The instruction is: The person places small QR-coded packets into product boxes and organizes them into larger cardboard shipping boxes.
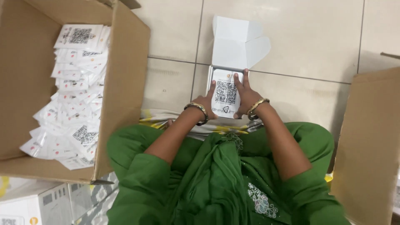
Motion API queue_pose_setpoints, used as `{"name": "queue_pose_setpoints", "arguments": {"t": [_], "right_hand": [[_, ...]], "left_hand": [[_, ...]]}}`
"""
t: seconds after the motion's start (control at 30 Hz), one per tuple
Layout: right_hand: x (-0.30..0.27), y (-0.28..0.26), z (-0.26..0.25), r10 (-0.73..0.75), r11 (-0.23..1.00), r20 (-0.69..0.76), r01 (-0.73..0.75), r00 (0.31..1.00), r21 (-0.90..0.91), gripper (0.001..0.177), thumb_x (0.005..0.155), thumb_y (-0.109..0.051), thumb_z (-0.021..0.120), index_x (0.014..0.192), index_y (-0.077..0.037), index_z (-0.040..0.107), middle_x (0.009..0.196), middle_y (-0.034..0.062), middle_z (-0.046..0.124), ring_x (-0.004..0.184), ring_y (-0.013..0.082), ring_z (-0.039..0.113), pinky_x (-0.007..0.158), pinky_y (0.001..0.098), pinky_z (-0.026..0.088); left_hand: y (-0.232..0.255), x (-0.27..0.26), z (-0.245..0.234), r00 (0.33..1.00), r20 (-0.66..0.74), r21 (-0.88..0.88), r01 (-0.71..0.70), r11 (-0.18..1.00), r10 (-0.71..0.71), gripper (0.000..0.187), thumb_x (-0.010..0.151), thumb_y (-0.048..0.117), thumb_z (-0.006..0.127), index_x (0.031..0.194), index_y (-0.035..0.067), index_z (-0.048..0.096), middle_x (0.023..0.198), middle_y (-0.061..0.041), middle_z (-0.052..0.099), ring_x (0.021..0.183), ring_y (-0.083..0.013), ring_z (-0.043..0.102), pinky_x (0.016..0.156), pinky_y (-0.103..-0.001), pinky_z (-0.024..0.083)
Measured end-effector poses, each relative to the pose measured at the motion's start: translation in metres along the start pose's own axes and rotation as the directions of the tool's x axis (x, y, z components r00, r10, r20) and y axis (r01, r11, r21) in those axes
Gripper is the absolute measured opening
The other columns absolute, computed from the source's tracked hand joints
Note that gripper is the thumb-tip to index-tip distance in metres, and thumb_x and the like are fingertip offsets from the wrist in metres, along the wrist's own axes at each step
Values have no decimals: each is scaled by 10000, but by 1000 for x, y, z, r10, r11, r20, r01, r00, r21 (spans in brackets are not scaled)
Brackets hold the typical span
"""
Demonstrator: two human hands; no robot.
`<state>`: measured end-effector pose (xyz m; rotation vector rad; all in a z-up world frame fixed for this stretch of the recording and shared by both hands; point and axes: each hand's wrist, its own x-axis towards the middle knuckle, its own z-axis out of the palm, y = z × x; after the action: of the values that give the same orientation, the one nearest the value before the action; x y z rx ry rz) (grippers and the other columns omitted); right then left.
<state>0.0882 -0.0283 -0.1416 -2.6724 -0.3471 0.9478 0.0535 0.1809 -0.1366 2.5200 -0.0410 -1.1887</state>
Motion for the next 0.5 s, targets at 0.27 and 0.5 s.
{"name": "queue_pose_setpoints", "arguments": {"t": [0.27, 0.5], "right_hand": [[5, -78, -3, 26, 936, -15, -29, 1000, -351, 1297, 682, -310, 904, 1660, -224, 56, 1687, 184, -166, 1509, 439, 267, 1100, 589, 426], [27, -115, 56, -246, 921, -285, 132, 926, -366, 972, 776, -773, 619, 1597, -326, 350, 1717, 181, -39, 1562, 425, -75, 1097, 814, 25]], "left_hand": [[-92, -86, -50, 930, -364, -150, -115, 982, 53, 692, 883, 627, 688, 1402, 177, 606, 1264, -149, 710, 1186, -363, 651, 1023, -486, 500], [-349, -129, -71, 382, -796, -425, 201, 883, -470, 393, 806, 431, 862, 1049, 139, 762, 1077, -157, 749, 964, -334, 709, 842, -444, 553]]}}
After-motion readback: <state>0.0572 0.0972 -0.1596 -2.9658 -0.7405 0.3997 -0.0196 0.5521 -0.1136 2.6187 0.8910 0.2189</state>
